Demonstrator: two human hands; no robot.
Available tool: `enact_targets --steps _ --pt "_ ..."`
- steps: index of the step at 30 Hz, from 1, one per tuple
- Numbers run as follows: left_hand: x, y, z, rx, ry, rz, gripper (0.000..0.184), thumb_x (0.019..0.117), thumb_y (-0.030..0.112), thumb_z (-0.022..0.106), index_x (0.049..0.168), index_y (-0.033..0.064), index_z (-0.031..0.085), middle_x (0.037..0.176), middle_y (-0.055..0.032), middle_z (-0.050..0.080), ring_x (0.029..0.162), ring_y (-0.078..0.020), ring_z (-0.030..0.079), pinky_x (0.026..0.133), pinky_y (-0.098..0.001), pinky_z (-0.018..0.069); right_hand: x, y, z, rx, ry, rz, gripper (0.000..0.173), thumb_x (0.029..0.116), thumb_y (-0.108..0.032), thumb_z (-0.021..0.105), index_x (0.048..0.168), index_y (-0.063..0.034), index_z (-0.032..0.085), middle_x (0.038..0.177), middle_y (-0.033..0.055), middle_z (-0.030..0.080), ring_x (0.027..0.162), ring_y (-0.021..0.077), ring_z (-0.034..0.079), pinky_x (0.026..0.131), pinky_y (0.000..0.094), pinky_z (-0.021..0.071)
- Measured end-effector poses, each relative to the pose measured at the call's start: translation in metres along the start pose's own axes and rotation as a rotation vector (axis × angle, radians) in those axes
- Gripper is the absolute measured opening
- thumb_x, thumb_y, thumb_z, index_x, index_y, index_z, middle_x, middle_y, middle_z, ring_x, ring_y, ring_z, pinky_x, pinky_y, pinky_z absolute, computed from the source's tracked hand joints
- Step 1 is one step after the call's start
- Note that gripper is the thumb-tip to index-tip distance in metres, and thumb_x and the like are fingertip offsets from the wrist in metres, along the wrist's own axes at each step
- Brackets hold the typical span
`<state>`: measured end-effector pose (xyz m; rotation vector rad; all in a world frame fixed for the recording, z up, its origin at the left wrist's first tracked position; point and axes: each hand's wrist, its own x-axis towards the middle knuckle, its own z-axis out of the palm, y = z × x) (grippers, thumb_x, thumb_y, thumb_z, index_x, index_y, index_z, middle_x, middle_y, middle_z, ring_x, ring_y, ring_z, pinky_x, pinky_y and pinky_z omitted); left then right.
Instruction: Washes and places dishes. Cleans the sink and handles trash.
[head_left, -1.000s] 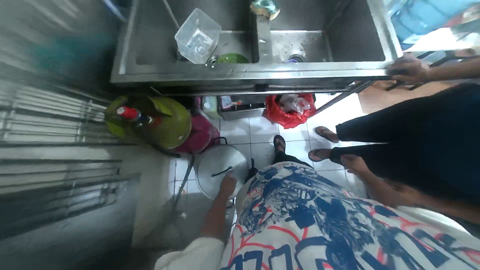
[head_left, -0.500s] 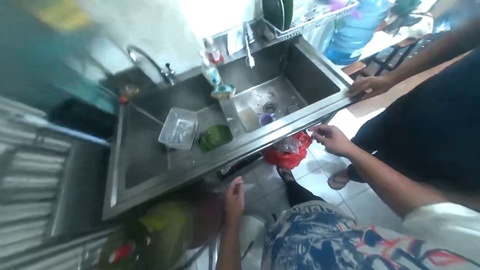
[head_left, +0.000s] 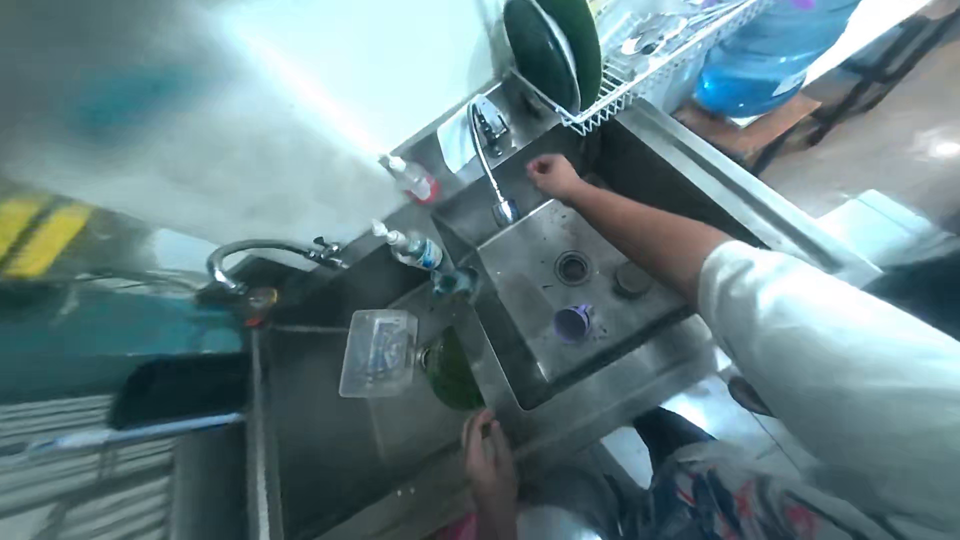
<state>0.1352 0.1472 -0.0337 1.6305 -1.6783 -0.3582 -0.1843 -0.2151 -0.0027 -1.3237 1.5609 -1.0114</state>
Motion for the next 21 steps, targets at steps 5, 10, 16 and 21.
enact_targets --steps 5,10,16,21 --pt "0.074 0.043 0.037 -0.123 -0.316 -0.095 0.025 0.0956 0.003 0.058 0.115 -0.0081 0.068 0.106 -0.0179 0.071 0.094 -0.0146 0.069 0.086 -0.0276 0.0563 0.117 -0.039 0.008 -0.131 0.022 -0.069 0.054 0.1008 -0.013 0.060 0.151 -0.0017 0.045 0.143 0.0254 0.057 0.131 0.0399 0.058 0.109 0.0571 0.0471" --pt "0.138 0.060 0.079 -0.190 -0.636 -0.374 0.032 0.1030 0.009 0.055 0.131 -0.0053 0.062 0.126 -0.0197 0.067 0.110 -0.0187 0.067 0.096 -0.0321 0.0551 0.161 -0.029 0.013 -0.261 -0.043 -0.095 0.056 0.1007 -0.020 0.060 0.152 -0.0049 0.045 0.142 0.0209 0.060 0.130 0.0341 0.060 0.110 0.0520 0.0474" --pt "0.175 0.054 0.132 -0.193 -0.746 -0.542 0.033 0.1063 0.009 0.050 0.135 -0.0053 0.059 0.130 -0.0216 0.064 0.113 -0.0210 0.065 0.099 -0.0342 0.0524 0.167 0.003 0.001 -0.311 -0.046 -0.229 0.060 0.1052 -0.032 0.054 0.158 -0.0085 0.038 0.144 0.0191 0.059 0.133 0.0322 0.058 0.116 0.0484 0.0428" --pt "0.191 0.053 0.160 -0.289 -0.706 -0.652 0.034 0.1086 0.010 0.047 0.137 -0.0068 0.056 0.129 -0.0240 0.063 0.112 -0.0233 0.065 0.097 -0.0355 0.0531 0.180 -0.007 0.010 -0.204 -0.125 -0.187 0.052 0.1091 -0.034 0.048 0.153 -0.0067 0.043 0.137 0.0186 0.063 0.123 0.0302 0.064 0.108 0.0496 0.0488"
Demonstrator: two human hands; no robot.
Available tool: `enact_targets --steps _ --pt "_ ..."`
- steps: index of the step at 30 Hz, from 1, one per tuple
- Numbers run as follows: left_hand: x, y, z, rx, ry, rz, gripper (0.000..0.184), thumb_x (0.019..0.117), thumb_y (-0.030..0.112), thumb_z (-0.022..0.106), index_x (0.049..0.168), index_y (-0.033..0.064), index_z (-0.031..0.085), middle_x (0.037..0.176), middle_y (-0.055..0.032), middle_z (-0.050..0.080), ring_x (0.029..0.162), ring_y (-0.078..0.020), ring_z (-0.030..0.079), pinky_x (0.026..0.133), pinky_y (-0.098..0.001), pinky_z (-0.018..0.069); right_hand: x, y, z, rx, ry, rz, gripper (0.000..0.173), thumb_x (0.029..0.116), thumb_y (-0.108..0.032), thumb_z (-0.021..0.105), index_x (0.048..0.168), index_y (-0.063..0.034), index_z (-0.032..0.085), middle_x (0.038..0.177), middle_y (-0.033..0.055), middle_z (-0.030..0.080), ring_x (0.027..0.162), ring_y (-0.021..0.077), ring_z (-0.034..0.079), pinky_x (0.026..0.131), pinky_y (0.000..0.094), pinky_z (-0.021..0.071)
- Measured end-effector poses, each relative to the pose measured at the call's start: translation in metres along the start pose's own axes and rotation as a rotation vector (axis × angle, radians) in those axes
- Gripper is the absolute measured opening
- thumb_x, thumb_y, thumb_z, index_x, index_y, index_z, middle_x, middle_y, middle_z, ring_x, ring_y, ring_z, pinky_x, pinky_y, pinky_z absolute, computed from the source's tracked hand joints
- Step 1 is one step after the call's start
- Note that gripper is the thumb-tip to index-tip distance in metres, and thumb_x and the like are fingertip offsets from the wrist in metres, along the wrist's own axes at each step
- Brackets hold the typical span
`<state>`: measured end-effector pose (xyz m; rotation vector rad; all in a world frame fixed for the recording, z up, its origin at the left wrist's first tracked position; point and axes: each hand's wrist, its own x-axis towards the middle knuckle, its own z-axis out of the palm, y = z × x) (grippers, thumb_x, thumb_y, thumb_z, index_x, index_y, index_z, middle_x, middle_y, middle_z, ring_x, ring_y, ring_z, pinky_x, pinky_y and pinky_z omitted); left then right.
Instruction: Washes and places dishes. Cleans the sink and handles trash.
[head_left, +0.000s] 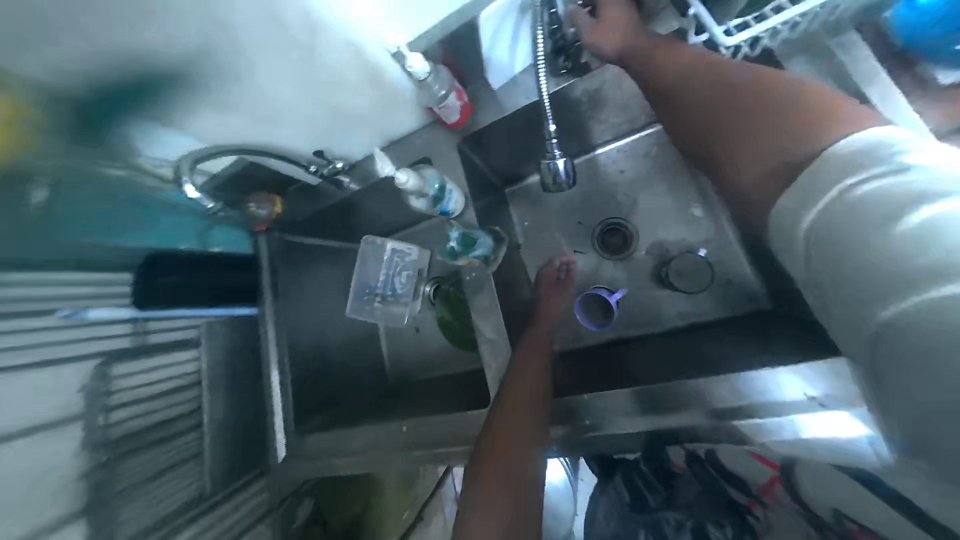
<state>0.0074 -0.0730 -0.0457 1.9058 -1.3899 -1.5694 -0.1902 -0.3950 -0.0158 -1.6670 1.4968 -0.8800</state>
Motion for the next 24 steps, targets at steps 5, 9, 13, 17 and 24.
enact_targets --steps 5,9,13,17,24 --pt "0.027 0.011 0.009 -0.184 0.086 -0.104 0.034 0.1092 0.014 0.048 0.138 -0.0029 0.055 0.117 -0.0185 0.065 0.093 -0.0173 0.064 0.082 -0.0315 0.0541 -0.047 -0.001 0.002 -0.246 0.087 -0.067 0.053 0.1073 -0.026 0.046 0.154 -0.0027 0.040 0.142 0.0254 0.058 0.130 0.0430 0.058 0.111 0.0587 0.0440" --pt "0.045 0.011 0.021 -0.321 0.167 -0.148 0.033 0.1098 0.016 0.048 0.135 -0.0031 0.056 0.106 -0.0167 0.067 0.085 -0.0185 0.065 0.076 -0.0344 0.0555 -0.152 0.008 0.057 0.151 0.033 0.350 0.042 0.1043 -0.012 0.055 0.144 0.0020 0.049 0.127 0.0227 0.064 0.108 0.0285 0.067 0.093 0.0444 0.0555" --pt "0.049 0.000 0.029 -0.372 0.228 -0.191 0.031 0.1099 0.013 0.045 0.134 -0.0050 0.052 0.102 -0.0150 0.063 0.078 -0.0151 0.062 0.072 -0.0318 0.0560 -0.203 -0.009 0.098 0.723 -0.465 0.716 0.033 0.1098 -0.016 0.048 0.137 0.0020 0.053 0.111 0.0125 0.068 0.086 0.0147 0.067 0.079 0.0319 0.0575" --pt "0.057 -0.003 0.027 -0.346 0.262 -0.206 0.033 0.1111 0.016 0.043 0.135 -0.0037 0.053 0.101 -0.0143 0.064 0.076 -0.0156 0.062 0.070 -0.0322 0.0556 -0.199 -0.027 0.109 0.582 -0.480 0.636 0.035 0.1081 -0.036 0.055 0.112 -0.0025 0.064 0.075 -0.0014 0.060 0.054 0.0039 0.053 0.052 0.0205 0.0476" --pt "0.051 0.020 0.012 -0.303 0.264 -0.179 0.032 0.1085 0.012 0.046 0.136 -0.0032 0.055 0.114 -0.0183 0.064 0.088 -0.0209 0.065 0.079 -0.0366 0.0556 -0.192 0.005 0.110 0.432 -0.405 0.524 0.024 0.1081 -0.019 0.055 0.113 0.0023 0.065 0.075 0.0036 0.061 0.053 0.0057 0.053 0.051 0.0220 0.0471"
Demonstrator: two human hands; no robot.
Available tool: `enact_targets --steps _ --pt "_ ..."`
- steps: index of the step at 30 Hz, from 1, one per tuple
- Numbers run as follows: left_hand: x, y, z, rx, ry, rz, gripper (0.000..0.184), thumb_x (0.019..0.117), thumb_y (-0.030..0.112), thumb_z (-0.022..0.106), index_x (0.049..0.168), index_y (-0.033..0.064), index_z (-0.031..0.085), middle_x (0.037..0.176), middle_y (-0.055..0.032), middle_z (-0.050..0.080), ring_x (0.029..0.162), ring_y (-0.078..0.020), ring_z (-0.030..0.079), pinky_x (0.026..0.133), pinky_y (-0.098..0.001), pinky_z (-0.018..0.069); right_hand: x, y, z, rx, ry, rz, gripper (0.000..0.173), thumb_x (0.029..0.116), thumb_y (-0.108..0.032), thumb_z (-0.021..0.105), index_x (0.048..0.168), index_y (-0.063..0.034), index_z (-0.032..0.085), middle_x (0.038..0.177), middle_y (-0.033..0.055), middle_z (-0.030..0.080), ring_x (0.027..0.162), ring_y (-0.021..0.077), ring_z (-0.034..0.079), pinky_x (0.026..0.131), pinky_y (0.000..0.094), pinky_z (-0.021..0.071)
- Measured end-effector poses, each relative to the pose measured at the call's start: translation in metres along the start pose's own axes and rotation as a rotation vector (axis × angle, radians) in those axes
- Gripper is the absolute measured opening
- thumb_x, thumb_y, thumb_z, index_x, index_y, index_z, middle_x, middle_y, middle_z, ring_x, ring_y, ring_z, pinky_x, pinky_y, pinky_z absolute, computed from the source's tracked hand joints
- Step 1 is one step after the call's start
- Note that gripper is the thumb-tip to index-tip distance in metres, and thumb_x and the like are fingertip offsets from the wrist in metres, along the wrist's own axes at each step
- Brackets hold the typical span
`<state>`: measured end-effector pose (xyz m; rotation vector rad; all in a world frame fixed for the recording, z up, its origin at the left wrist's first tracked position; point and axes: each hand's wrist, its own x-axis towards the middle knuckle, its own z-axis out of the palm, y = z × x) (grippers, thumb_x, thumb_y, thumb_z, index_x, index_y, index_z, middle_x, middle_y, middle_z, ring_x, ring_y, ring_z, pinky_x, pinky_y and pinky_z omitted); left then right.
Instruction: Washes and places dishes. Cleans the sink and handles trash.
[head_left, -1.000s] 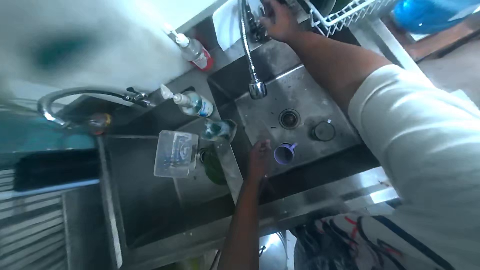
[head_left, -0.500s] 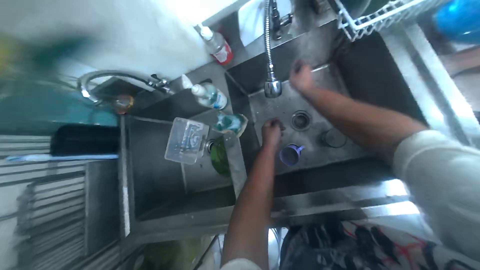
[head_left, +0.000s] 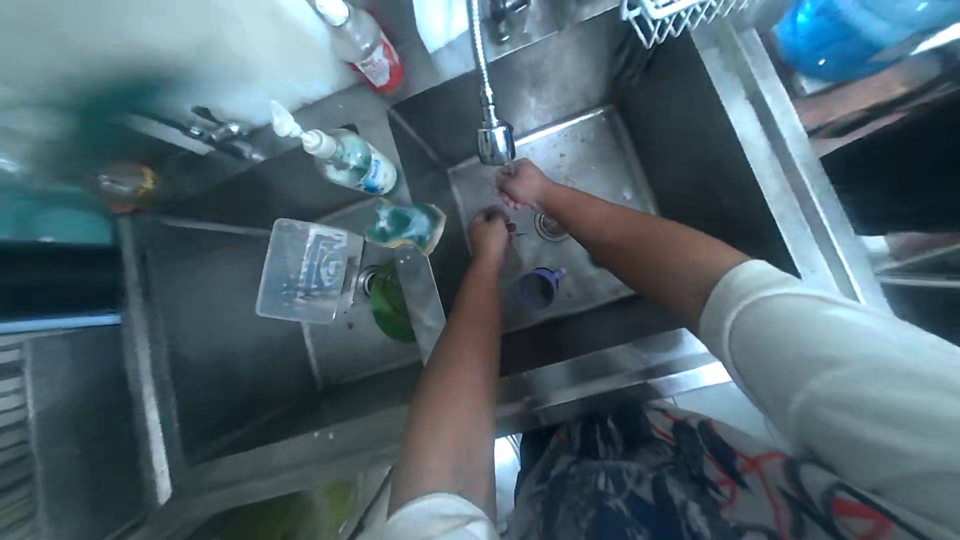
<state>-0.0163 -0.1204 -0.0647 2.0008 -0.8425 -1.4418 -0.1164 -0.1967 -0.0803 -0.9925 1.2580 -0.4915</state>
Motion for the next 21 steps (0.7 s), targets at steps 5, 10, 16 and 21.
enact_targets --steps 5,10,16,21 --pt "0.014 0.009 0.001 -0.100 -0.103 0.060 0.035 0.1052 0.006 0.050 0.139 -0.0028 0.049 0.121 -0.0195 0.061 0.091 -0.0199 0.065 0.081 -0.0347 0.0562 0.004 -0.003 -0.033 -0.167 -0.046 -0.030 0.023 0.1066 -0.015 0.057 0.121 0.0010 0.066 0.095 0.0086 0.069 0.072 0.0084 0.062 0.070 0.0270 0.0547" --pt "0.036 0.028 0.014 -0.081 -0.111 0.088 0.031 0.1113 0.016 0.044 0.136 0.0004 0.055 0.093 -0.0076 0.064 0.064 -0.0086 0.057 0.060 -0.0238 0.0499 0.013 -0.002 -0.065 -0.470 0.026 -0.115 0.027 0.1050 -0.018 0.059 0.121 0.0017 0.067 0.110 0.0164 0.069 0.086 0.0217 0.068 0.084 0.0423 0.0575" --pt "0.042 0.033 0.018 0.172 -0.030 0.174 0.046 0.1125 0.034 0.039 0.106 -0.0015 0.067 0.093 -0.0120 0.064 0.078 -0.0189 0.056 0.076 -0.0396 0.0475 0.000 -0.003 -0.060 -0.511 -0.022 -0.195 0.022 0.1023 -0.013 0.062 0.116 0.0022 0.070 0.104 0.0150 0.071 0.088 0.0214 0.067 0.087 0.0432 0.0552" --pt "0.038 0.038 0.012 0.221 -0.052 0.140 0.045 0.1122 0.037 0.040 0.113 -0.0019 0.063 0.092 -0.0125 0.058 0.077 -0.0200 0.055 0.073 -0.0377 0.0492 0.006 0.008 -0.052 -0.399 -0.016 -0.162 0.023 0.1039 -0.013 0.060 0.117 0.0043 0.067 0.101 0.0161 0.069 0.080 0.0205 0.066 0.079 0.0404 0.0562"
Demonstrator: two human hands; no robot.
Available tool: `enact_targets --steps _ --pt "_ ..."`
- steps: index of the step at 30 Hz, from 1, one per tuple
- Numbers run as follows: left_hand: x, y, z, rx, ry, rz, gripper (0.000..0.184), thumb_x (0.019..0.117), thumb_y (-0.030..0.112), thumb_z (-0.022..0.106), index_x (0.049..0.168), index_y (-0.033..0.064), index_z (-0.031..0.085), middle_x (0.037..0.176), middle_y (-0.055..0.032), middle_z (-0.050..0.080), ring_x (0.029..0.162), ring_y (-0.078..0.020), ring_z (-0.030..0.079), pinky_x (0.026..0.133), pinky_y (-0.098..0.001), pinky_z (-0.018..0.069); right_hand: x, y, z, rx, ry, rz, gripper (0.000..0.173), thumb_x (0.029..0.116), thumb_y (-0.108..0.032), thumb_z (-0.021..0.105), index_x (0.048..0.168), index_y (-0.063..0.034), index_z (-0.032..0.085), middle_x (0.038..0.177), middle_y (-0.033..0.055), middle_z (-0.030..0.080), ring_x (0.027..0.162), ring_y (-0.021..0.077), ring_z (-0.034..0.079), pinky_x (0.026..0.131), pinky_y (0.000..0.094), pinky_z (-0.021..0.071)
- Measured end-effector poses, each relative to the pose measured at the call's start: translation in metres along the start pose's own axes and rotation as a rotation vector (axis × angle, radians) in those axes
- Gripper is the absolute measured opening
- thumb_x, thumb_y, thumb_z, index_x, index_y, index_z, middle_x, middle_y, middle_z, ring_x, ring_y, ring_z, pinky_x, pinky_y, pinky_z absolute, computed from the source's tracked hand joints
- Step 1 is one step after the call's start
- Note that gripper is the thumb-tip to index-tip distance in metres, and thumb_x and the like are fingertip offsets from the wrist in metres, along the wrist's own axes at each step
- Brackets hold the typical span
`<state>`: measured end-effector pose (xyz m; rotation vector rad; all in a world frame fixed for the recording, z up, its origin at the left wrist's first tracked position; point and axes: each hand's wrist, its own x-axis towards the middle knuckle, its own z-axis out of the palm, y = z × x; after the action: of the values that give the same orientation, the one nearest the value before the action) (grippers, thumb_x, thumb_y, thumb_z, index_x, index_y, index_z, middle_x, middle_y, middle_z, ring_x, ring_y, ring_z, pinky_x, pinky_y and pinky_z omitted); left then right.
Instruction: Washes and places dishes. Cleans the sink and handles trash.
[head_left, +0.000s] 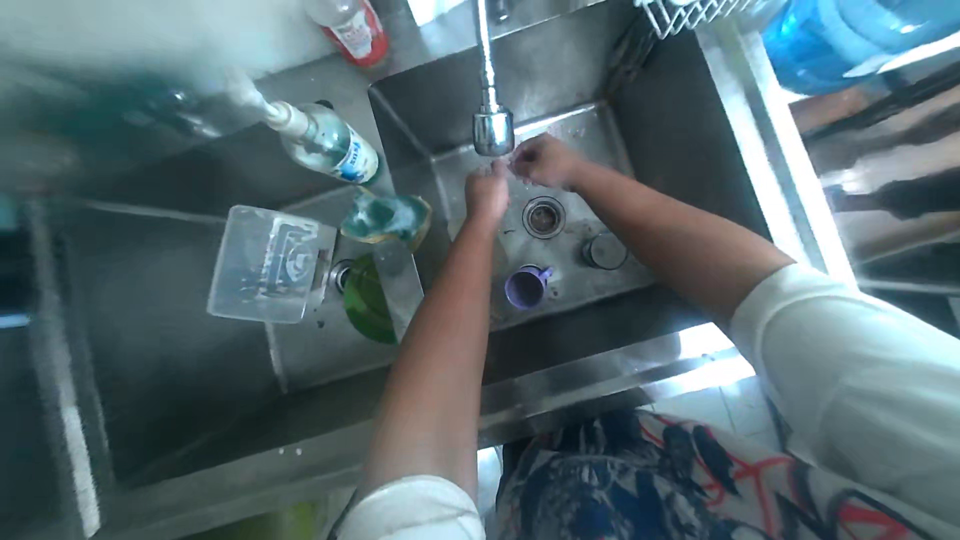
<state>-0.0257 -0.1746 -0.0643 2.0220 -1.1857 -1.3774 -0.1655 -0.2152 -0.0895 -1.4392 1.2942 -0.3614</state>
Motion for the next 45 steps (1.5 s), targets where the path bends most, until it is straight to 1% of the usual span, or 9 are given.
enact_targets --steps 2,5,9,25,31,33,38,42,45 --pt "-0.007 0.000 -0.006 0.029 0.069 -0.032 0.048 0.1095 0.038 0.048 0.111 -0.0057 0.067 0.109 -0.0234 0.066 0.101 -0.0317 0.063 0.094 -0.0510 0.0476 0.001 0.002 0.020 0.100 0.013 0.021 0.022 0.1054 -0.015 0.059 0.108 0.0058 0.067 0.088 0.0125 0.066 0.069 0.0146 0.062 0.069 0.0336 0.0560" --pt "-0.012 -0.024 -0.008 -0.050 0.168 -0.037 0.045 0.1081 0.039 0.052 0.110 -0.0032 0.070 0.097 -0.0174 0.067 0.083 -0.0238 0.061 0.081 -0.0443 0.0506 -0.003 -0.016 0.048 0.158 0.017 0.185 0.032 0.1085 -0.023 0.054 0.120 0.0049 0.064 0.092 0.0151 0.065 0.068 0.0175 0.062 0.066 0.0357 0.0560" --pt "-0.025 -0.041 -0.012 -0.300 0.195 -0.128 0.034 0.1088 0.032 0.051 0.110 0.0004 0.062 0.079 -0.0042 0.050 0.062 -0.0113 0.046 0.059 -0.0287 0.0448 0.006 -0.025 0.067 0.171 0.047 0.202 0.043 0.1084 -0.032 0.054 0.121 0.0066 0.067 0.119 0.0279 0.067 0.112 0.0397 0.065 0.100 0.0587 0.0483" --pt "-0.107 -0.078 -0.030 -0.006 -0.050 0.059 0.025 0.1047 0.011 0.055 0.122 -0.0073 0.061 0.108 -0.0173 0.066 0.092 -0.0181 0.066 0.083 -0.0336 0.0557 -0.044 -0.041 -0.045 0.228 0.331 -0.115 0.029 0.1095 -0.018 0.050 0.121 0.0038 0.065 0.102 0.0148 0.071 0.083 0.0189 0.069 0.078 0.0381 0.0592" --pt "-0.126 -0.086 -0.032 0.069 -0.069 0.104 0.026 0.1038 0.008 0.056 0.124 -0.0085 0.060 0.109 -0.0173 0.066 0.089 -0.0152 0.065 0.079 -0.0300 0.0551 0.051 -0.107 -0.109 -0.235 0.556 -0.087 0.057 0.1072 -0.016 0.048 0.160 -0.0029 0.031 0.149 0.0246 0.053 0.134 0.0376 0.056 0.113 0.0515 0.0445" --pt "-0.137 -0.085 -0.036 0.085 -0.067 0.107 0.027 0.1031 0.009 0.056 0.124 -0.0076 0.061 0.111 -0.0167 0.067 0.094 -0.0160 0.066 0.083 -0.0305 0.0549 0.075 -0.111 -0.117 -0.347 0.510 -0.022 0.049 0.1062 -0.015 0.050 0.152 0.0008 0.045 0.147 0.0256 0.054 0.137 0.0396 0.053 0.114 0.0550 0.0432" --pt "-0.172 -0.098 -0.052 0.114 -0.034 0.109 0.026 0.1026 0.009 0.058 0.122 -0.0069 0.063 0.109 -0.0162 0.068 0.094 -0.0155 0.067 0.083 -0.0299 0.0559 0.083 -0.101 -0.110 -0.582 0.471 -0.005 0.036 0.1035 -0.013 0.055 0.132 0.0074 0.060 0.141 0.0280 0.057 0.133 0.0437 0.056 0.110 0.0582 0.0455" --pt "-0.195 -0.120 -0.057 0.107 0.000 0.161 0.024 0.1013 0.008 0.059 0.120 -0.0071 0.064 0.108 -0.0171 0.069 0.093 -0.0159 0.068 0.083 -0.0304 0.0570 0.038 -0.091 -0.076 -0.492 0.387 0.043 0.059 0.1130 -0.039 0.032 0.158 -0.0011 0.034 0.146 0.0293 0.053 0.133 0.0466 0.055 0.107 0.0641 0.0446" --pt "-0.208 -0.146 -0.063 0.101 0.099 0.325 0.022 0.0976 0.008 0.061 0.113 -0.0061 0.067 0.103 -0.0146 0.071 0.090 -0.0117 0.068 0.081 -0.0265 0.0576 -0.019 -0.085 -0.033 -0.027 0.284 -0.037 0.064 0.1102 -0.055 0.032 0.124 -0.0028 0.066 0.100 0.0165 0.068 0.087 0.0277 0.065 0.079 0.0496 0.0524"
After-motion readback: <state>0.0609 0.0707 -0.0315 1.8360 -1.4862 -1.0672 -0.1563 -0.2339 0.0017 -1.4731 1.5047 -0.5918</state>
